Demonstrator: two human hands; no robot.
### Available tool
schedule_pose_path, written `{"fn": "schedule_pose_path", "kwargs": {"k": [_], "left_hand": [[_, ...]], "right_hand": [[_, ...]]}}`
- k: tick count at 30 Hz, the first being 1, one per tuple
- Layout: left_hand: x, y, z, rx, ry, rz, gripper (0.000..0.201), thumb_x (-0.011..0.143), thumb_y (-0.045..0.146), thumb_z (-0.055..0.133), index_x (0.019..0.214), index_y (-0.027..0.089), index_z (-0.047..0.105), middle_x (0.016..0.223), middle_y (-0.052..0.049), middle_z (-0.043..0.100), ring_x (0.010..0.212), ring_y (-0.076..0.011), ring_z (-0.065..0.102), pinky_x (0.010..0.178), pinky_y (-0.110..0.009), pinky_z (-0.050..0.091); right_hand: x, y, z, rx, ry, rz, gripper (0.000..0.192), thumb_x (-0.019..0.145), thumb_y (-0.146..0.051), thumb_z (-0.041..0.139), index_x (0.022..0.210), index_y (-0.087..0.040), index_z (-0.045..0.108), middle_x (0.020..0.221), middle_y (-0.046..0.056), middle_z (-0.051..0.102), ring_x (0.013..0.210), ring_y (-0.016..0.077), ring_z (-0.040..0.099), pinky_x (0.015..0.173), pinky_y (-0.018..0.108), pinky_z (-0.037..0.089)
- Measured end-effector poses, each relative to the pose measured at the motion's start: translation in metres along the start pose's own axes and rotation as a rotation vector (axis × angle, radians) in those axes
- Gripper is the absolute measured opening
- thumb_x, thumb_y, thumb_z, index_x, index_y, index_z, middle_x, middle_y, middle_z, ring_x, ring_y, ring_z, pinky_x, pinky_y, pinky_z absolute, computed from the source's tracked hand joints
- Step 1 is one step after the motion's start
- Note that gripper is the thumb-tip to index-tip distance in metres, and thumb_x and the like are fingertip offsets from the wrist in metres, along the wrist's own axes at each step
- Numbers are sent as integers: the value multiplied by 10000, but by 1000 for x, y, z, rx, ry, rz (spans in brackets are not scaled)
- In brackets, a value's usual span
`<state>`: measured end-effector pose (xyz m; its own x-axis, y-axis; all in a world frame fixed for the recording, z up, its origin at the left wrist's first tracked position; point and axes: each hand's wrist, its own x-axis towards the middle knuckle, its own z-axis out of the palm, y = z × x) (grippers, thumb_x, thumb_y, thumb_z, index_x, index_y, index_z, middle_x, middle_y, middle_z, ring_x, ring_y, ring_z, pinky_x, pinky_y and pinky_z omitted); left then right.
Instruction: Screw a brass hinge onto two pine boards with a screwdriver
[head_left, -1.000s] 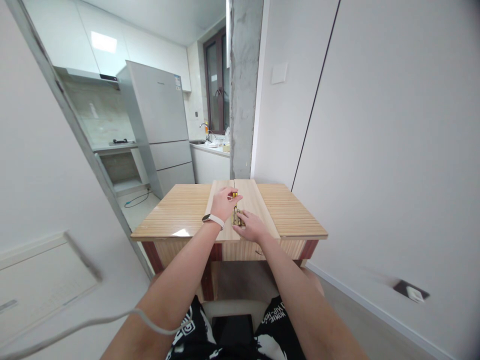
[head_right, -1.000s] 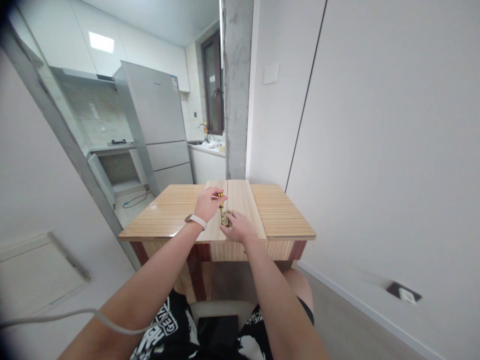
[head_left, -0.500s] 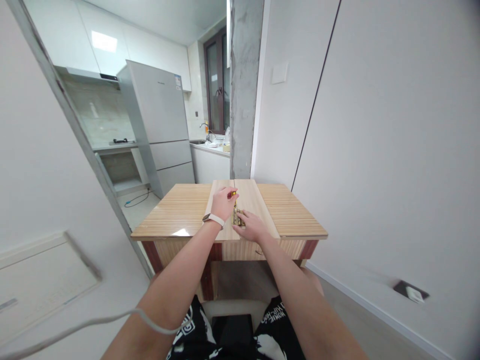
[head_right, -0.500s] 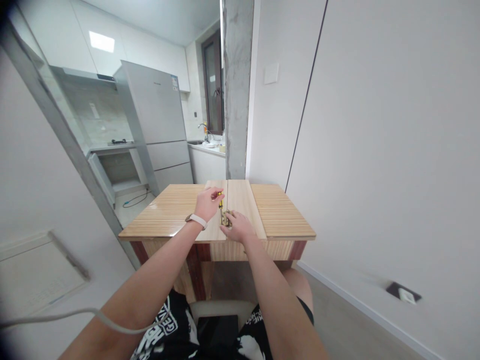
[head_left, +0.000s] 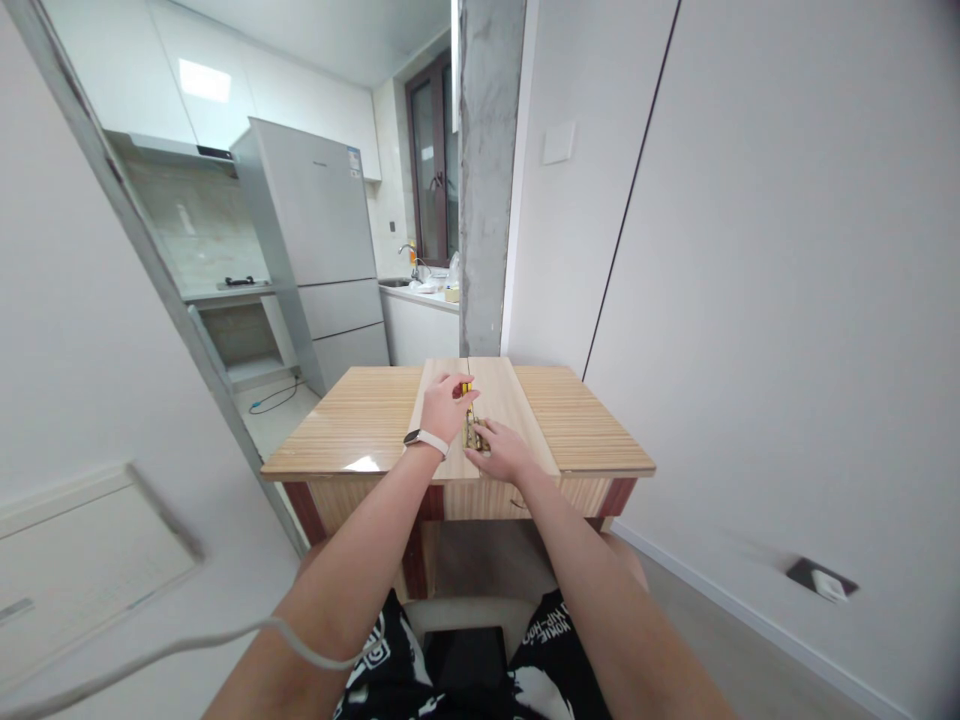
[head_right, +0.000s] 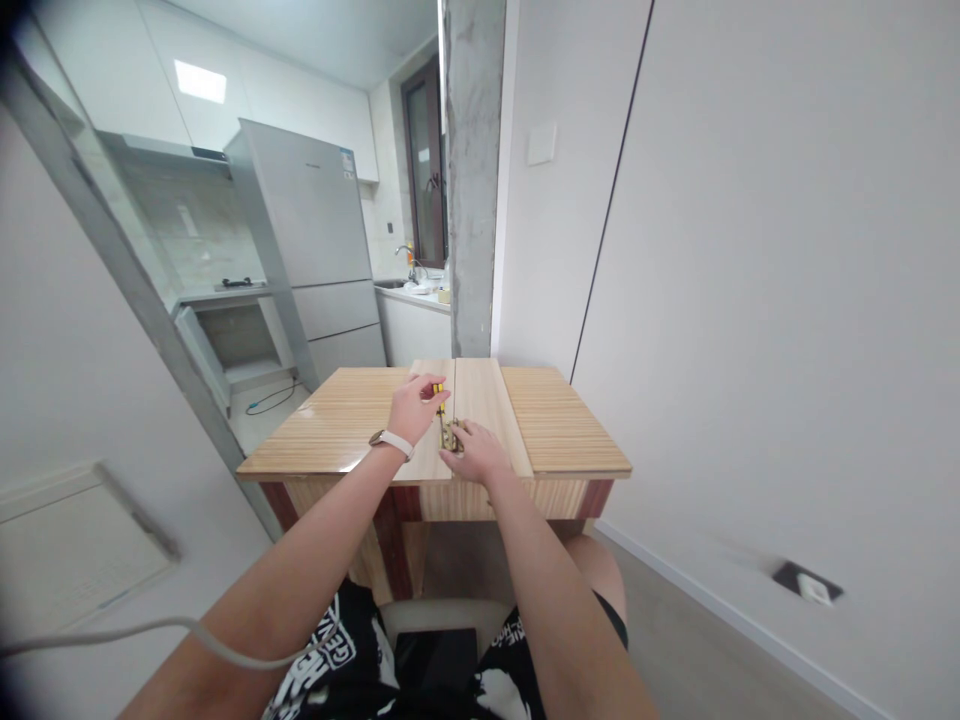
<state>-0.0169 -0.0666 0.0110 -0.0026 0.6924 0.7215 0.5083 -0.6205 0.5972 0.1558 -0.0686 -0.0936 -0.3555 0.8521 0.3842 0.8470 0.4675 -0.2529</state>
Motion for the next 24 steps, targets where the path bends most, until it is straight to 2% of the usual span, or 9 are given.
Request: {"fn": "schedule_pose_path", "kwargs": {"k": [8, 13, 19, 24], "left_hand": [[1, -2, 2, -13, -24, 17, 201, 858, 151, 721, 1048, 214, 734, 956, -35, 647, 774, -138, 649, 814, -307, 560], [2, -2, 2, -46, -81, 25, 211, 872, 121, 681, 1057, 213, 726, 999, -47, 672, 793, -145, 658, 815, -312, 570], [1, -4, 3, -84, -94, 26, 337, 881, 82, 649, 1192, 210, 677, 1073, -67, 696, 873, -160, 679, 805, -299, 586], [-1, -1, 2, -84, -69, 22, 219, 874, 130, 691, 1082, 194, 703, 1047, -64, 677, 818, -144, 675, 748, -277, 592]], "right_hand": [[0, 0, -1, 4, -15, 6, 701, 898, -653, 558, 1467, -244, 548, 1519, 112, 487, 1375, 295, 472, 1171, 420, 336], [-1, 0, -1, -12, -9, 1, 702, 897, -648, 561, 1468, -239, 549, 1525, 121, 482, 1382, 306, 466, 1173, 421, 337], [0, 0, 1, -13, -5, 9, 706, 901, -654, 550, 1466, -231, 553, 1524, 128, 482, 1382, 308, 470, 1172, 419, 339], [0, 0, 0, -6, -10, 10, 705, 901, -667, 542, 1467, -248, 550, 1517, 114, 490, 1371, 302, 479, 1165, 412, 347]]}}
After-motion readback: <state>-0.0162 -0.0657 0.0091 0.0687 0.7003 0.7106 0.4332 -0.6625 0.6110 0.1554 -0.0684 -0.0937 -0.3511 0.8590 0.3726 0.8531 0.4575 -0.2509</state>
